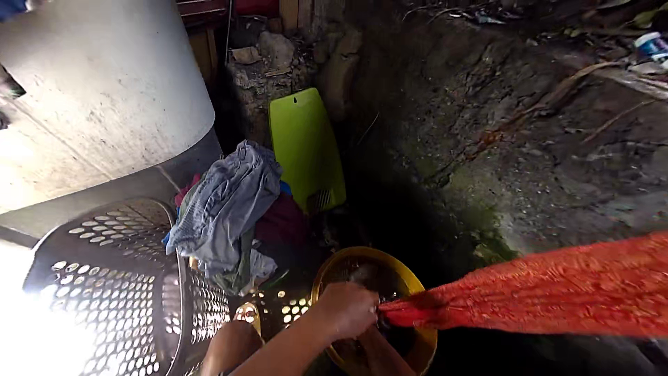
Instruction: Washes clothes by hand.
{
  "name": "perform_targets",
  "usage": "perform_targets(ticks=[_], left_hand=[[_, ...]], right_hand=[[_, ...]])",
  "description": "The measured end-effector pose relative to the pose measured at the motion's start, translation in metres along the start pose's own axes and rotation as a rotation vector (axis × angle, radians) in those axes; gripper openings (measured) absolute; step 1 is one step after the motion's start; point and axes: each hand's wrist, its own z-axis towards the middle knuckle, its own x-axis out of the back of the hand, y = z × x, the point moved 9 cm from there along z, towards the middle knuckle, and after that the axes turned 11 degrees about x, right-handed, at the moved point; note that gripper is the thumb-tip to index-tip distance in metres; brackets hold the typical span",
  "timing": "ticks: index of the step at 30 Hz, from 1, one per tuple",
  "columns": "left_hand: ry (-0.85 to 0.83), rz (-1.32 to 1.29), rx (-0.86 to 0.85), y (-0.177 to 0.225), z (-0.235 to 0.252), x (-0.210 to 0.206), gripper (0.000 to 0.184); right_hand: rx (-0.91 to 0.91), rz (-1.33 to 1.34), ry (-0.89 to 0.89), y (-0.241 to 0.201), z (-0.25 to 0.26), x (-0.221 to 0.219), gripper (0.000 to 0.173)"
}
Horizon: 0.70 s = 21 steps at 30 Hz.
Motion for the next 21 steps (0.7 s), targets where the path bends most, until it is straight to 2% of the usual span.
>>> perform_targets(ticks=[2,4,6,7,8,9,10,12,13,15,16,18,19,20,21], left_hand=[[-0.062,0.062,0.038,-0.003,0.001,-0.005,0.031],[-0.072,0.069,0.049,-0.004,0.002,-0.002,0.031],[-0.066,0.065,0.053,-0.007,0.005,0.000,0.031],[-0.075,0.068,0.068,-0.010,0.006,0.000,0.032],[-0.087,0.073,0.096,-0.015,0.008,0.001,0.033],[-0.093,0.079,0.135,-0.022,0.009,0.002,0.033],[-0.087,0.080,0.182,-0.030,0.009,0.006,0.033],[-0.079,0.086,0.282,-0.047,0.010,0.016,0.037],[-0.065,0.094,0.318,-0.054,0.012,0.021,0.038],[-0.030,0.103,0.364,-0.065,0.014,0.032,0.040],[-0.022,0.100,0.376,-0.068,0.014,0.034,0.041],[-0.028,0.104,0.372,-0.070,0.012,0.034,0.042],[-0.038,0.106,0.359,-0.069,0.011,0.034,0.043],[-0.044,0.109,0.339,-0.066,0.010,0.033,0.043],[-0.047,0.111,0.319,-0.063,0.009,0.033,0.043]], right_hand=[[-0.110,0.376,0.106,-0.003,0.002,0.008,0.033],[-0.152,0.534,0.175,-0.016,-0.002,0.014,0.031],[-0.129,0.380,0.099,-0.014,0.003,0.014,0.034],[-0.054,0.230,0.028,-0.007,0.010,0.010,0.036],[0.076,0.081,0.020,0.005,0.017,0.004,0.038],[0.198,-0.013,0.124,0.019,0.021,0.000,0.038],[0.152,-0.023,0.144,0.022,0.019,0.000,0.037],[-0.246,0.068,-0.064,0.020,0.001,0.002,0.041],[-0.176,0.013,-0.069,0.032,-0.002,0.001,0.042],[0.266,-0.156,0.033,0.072,0.011,-0.006,0.041],[0.303,-0.144,-0.023,0.072,0.011,-0.004,0.042],[0.260,-0.003,-0.136,0.040,-0.011,0.013,0.051],[0.289,-0.025,-0.188,0.020,-0.022,0.022,0.063],[0.300,-0.091,-0.261,0.009,-0.020,0.022,0.066],[0.349,-0.266,-0.339,0.009,-0.003,0.015,0.061]])
